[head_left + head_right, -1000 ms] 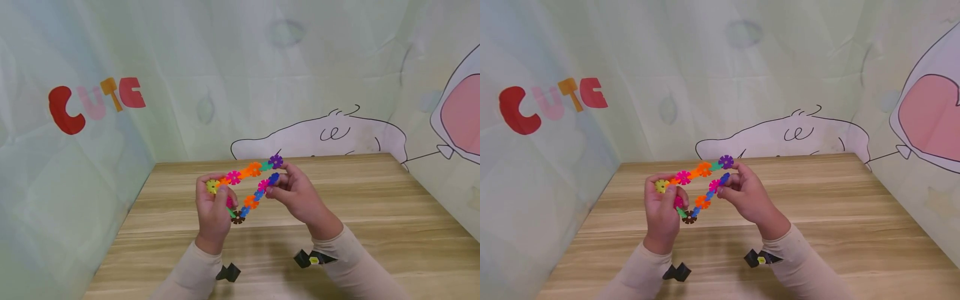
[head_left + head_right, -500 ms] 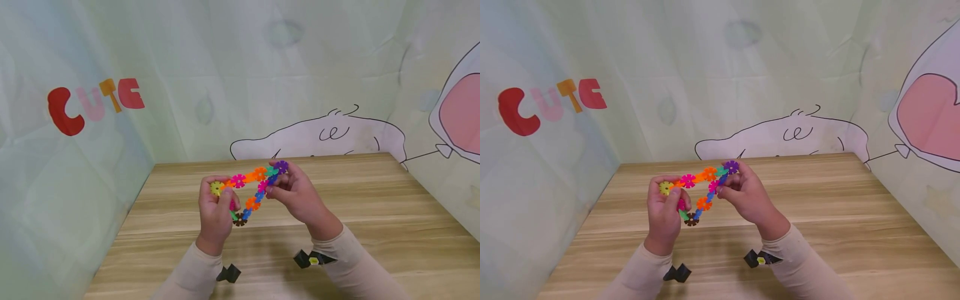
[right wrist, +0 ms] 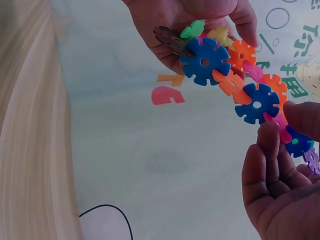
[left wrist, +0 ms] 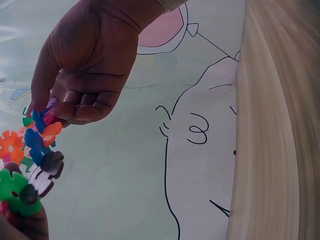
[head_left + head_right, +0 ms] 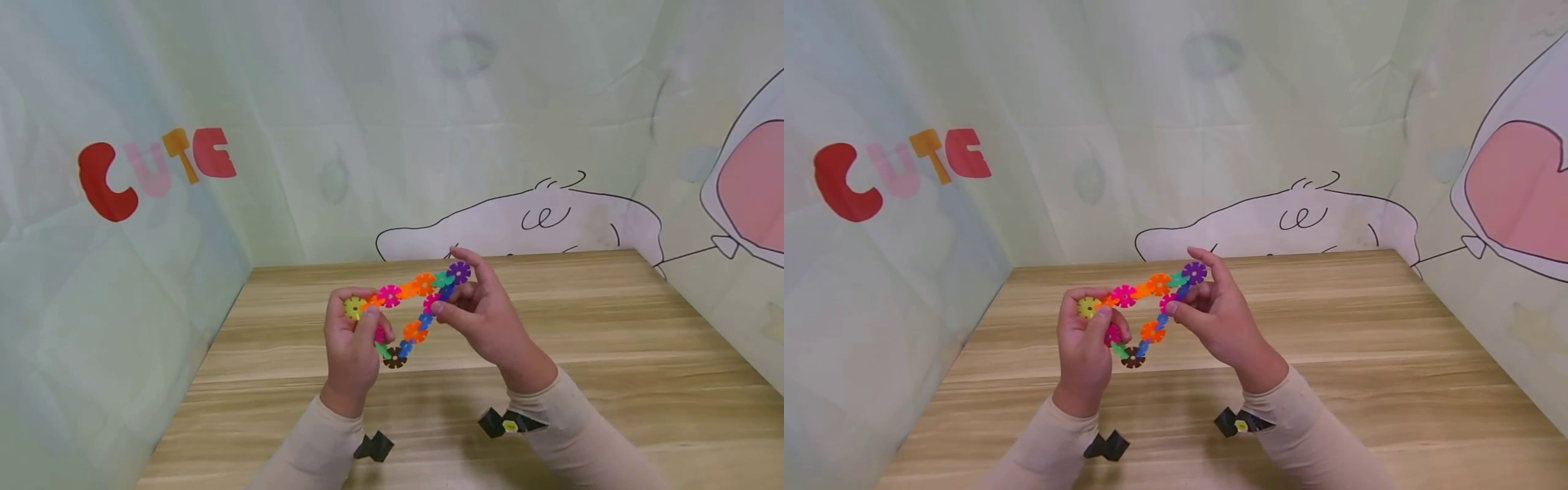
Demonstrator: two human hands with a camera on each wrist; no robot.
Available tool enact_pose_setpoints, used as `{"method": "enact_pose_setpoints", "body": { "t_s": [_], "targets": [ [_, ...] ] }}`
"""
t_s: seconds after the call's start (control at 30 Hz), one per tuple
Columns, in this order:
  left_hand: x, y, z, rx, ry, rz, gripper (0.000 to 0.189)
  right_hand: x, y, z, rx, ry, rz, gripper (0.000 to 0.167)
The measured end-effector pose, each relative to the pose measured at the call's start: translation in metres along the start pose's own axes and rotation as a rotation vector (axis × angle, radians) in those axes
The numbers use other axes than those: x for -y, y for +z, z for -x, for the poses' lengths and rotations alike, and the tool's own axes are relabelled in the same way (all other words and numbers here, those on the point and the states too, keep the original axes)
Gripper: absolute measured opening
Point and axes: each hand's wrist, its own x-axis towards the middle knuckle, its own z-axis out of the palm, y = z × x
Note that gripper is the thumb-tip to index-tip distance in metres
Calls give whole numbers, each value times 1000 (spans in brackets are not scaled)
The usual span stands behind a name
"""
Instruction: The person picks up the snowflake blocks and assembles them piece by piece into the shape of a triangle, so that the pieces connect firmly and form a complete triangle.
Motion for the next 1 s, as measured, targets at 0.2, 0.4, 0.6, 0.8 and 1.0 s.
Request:
{"method": "enact_pose_setpoints", "body": {
  "t_s": [0.2, 0.4, 0.6, 0.8, 1.0],
  "targets": [
    [0, 0, 0, 2, -19, 6, 16, -2, 1, 1, -38, -36, 40, 82],
    [-1, 0, 0, -1, -37, -10, 17, 0, 2, 2, -72, -32, 84, 78],
    [0, 0, 1, -1, -64, -14, 16, 2, 0, 2, -106, -17, 115, 70],
    [1, 1, 1, 4, -68, -26, 15, 1, -1, 1, -110, -8, 100, 68],
    [2, 2, 1, 6, -69, -34, 16, 0, -1, 1, -117, 5, 62, 71]
  ]
}}
